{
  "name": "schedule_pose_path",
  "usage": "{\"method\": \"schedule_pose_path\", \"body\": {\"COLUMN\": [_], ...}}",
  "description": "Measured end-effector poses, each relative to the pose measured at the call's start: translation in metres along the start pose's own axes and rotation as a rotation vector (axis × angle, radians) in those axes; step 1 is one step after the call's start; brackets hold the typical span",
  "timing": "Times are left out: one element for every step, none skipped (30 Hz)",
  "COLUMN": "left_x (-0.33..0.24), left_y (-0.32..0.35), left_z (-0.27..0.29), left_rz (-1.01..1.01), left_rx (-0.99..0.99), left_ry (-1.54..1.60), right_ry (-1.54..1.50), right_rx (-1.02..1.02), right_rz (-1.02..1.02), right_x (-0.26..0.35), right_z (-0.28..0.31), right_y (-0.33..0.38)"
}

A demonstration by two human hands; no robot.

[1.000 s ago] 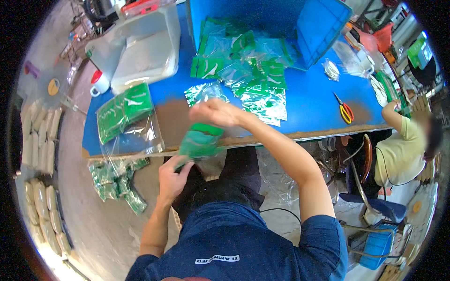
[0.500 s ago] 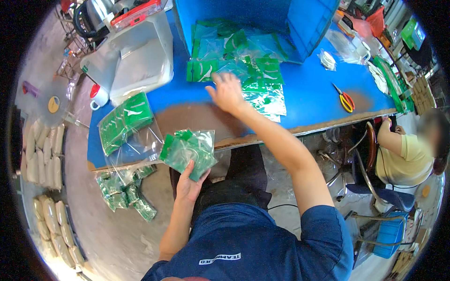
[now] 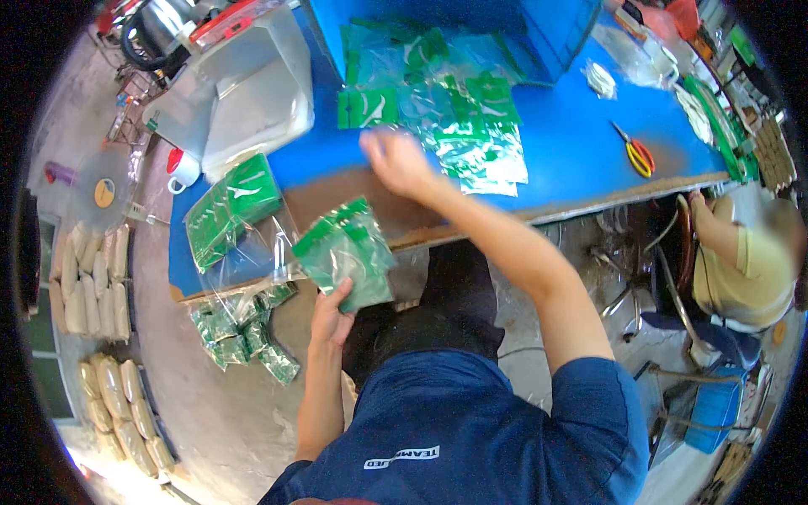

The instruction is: The recorder gathers, stacks, and packages small green plastic bags into a larger clear plastic bag.

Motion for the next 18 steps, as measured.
{"method": "schedule_pose_path", "body": {"left_x": [-0.001,0.000,0.002,-0.004,-0.011,-0.013,-0.016,-0.019,-0.020,-0.021,-0.023,-0.021,-0.020,-0.019,-0.019,-0.013,-0.008,-0.003], "left_y": [-0.001,-0.004,-0.005,-0.003,0.001,0.001,0.004,0.007,0.006,0.006,0.008,0.006,0.005,0.005,0.005,0.005,0.005,0.005], "left_z": [-0.006,0.000,0.004,0.008,0.016,0.025,0.031,0.030,0.033,0.029,0.026,0.030,0.028,0.026,0.027,0.021,0.016,0.016], "left_rz": [-0.002,0.017,0.036,-0.018,-0.077,-0.081,-0.079,-0.107,-0.090,-0.082,-0.076,-0.063,-0.033,-0.009,-0.008,0.040,0.085,0.115], "left_rx": [-0.003,-0.025,-0.045,-0.052,-0.074,-0.100,-0.129,-0.119,-0.160,-0.100,-0.039,-0.067,-0.044,-0.019,-0.038,-0.021,0.001,-0.028], "left_ry": [-0.009,0.023,0.014,0.048,0.090,0.082,0.075,0.049,0.061,0.058,0.055,0.060,0.084,0.108,0.110,0.120,0.130,0.060], "right_ry": [0.284,0.597,0.905,0.896,0.871,0.843,0.776,0.740,0.704,0.689,0.573,0.462,0.448,0.322,0.197,0.136,0.132,0.021], "right_rx": [-0.185,-0.150,-0.094,-0.034,0.039,0.041,0.094,0.120,0.136,0.175,0.186,0.188,0.210,0.275,0.334,0.344,0.349,0.411], "right_rz": [0.191,0.220,0.254,0.313,0.380,0.479,0.481,0.494,0.508,0.501,0.495,0.485,0.475,0.431,0.387,0.379,0.379,0.351], "right_x": [-0.028,-0.049,-0.065,-0.072,-0.072,-0.058,-0.047,-0.034,-0.023,-0.017,-0.007,0.001,0.007,0.013,0.019,0.024,0.029,0.037], "right_z": [0.013,0.013,0.013,0.009,0.001,0.002,0.008,0.018,0.027,0.033,0.038,0.043,0.046,0.045,0.042,0.043,0.042,0.037], "right_y": [-0.033,-0.043,-0.042,-0.035,-0.023,-0.007,0.008,0.024,0.037,0.051,0.064,0.075,0.082,0.089,0.096,0.101,0.105,0.111]}}
Point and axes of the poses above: each hand's wrist, its own y-axis away from the middle knuckle, its own z-axis out of the back of the hand, x = y × z, the point moved 8 cm from there along -y, towards the middle knuckle, and after that the axes turned 15 degrees about -x, right-handed, at the moved point
